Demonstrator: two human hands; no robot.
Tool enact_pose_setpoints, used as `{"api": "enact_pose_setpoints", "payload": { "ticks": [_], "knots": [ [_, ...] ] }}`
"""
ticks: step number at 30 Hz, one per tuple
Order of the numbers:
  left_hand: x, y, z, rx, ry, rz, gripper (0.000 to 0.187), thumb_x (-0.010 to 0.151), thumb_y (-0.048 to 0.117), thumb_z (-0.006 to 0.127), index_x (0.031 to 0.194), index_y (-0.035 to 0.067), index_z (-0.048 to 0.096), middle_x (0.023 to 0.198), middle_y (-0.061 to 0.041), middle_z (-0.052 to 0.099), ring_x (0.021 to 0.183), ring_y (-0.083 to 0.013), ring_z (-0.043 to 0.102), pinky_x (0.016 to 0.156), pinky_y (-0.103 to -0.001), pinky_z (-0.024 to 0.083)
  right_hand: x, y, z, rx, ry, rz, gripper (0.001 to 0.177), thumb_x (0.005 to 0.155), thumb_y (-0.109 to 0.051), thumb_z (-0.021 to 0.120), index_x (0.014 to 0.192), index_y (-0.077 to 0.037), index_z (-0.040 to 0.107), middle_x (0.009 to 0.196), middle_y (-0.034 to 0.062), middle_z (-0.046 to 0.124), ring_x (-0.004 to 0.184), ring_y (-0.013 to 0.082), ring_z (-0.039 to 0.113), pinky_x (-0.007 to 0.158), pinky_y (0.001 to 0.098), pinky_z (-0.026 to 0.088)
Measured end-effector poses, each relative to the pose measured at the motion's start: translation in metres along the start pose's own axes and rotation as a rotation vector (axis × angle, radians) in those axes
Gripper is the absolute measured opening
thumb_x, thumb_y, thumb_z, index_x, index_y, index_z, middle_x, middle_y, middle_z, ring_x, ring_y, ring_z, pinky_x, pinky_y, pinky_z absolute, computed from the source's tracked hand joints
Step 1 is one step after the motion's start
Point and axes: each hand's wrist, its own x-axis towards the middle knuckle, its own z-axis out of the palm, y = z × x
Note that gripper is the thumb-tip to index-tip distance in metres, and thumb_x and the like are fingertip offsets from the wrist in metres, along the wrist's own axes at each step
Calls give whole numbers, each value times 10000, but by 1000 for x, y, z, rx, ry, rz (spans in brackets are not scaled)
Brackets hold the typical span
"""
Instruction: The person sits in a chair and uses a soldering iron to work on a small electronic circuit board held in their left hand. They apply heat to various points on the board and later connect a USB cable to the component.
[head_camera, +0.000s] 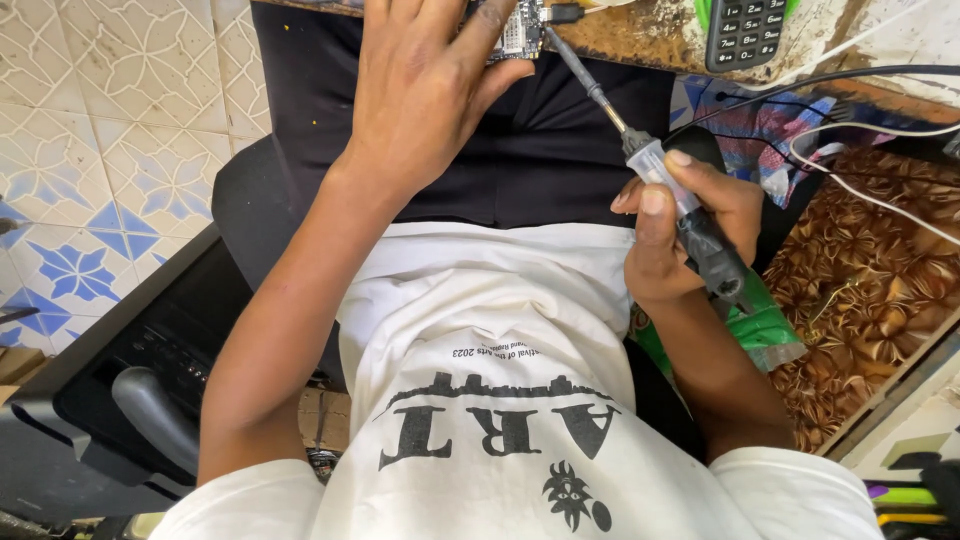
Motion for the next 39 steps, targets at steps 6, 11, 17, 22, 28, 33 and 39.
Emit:
{"api": "enact_pose_setpoints", "payload": {
  "ticks": [6,11,17,22,28,33,39],
  "knots": [
    [2,0,0,1,-3,6,412,1136,418,689,1299,42,644,1152,-126,571,984,-352,532,810,-449,414,-1,2,1,-11,8,5,267,1086,-223,630,1139,28,552,979,181,599,573,288,662,561,391,593],
    [1,0,1,19,-3,-3,410,1128,436,697,1285,60,651,1114,-104,574,954,-333,531,779,-435,410,1,0,2,-34,1,-3,272,1090,-232,621,1137,28,555,876,177,596,559,289,667,544,373,575],
    [1,0,1,-2,17,6,398,1142,430,642,1258,49,655,1126,-101,575,957,-328,533,780,-434,409,0,3,2,-6,-6,1,269,1095,-237,617,1151,17,550,922,174,591,557,299,652,546,397,592],
    [2,0,0,-2,15,5,398,1128,424,694,1259,51,640,1124,-105,567,953,-333,530,784,-437,413,1,1,2,-12,-12,7,271,1093,-234,616,1149,22,548,922,178,588,561,301,657,549,394,590],
    [1,-1,1,-18,24,9,401,1147,437,635,1289,62,626,1097,-105,560,929,-331,520,785,-432,407,0,1,2,-6,-2,-3,265,1092,-227,616,1140,23,541,975,180,593,556,301,646,549,399,595],
    [0,-1,3,4,23,4,420,1153,465,599,1318,79,626,1099,-97,562,925,-323,523,777,-427,409,1,0,3,-12,-4,-10,265,1093,-235,616,1139,15,543,944,168,599,556,294,660,541,381,586],
    [0,-2,3,2,23,7,397,1144,447,641,1294,79,638,1100,-92,569,927,-322,526,778,-425,409,1,0,3,-9,-22,6,262,1102,-232,604,1156,17,545,924,170,573,569,303,662,556,394,598]
  ]
}}
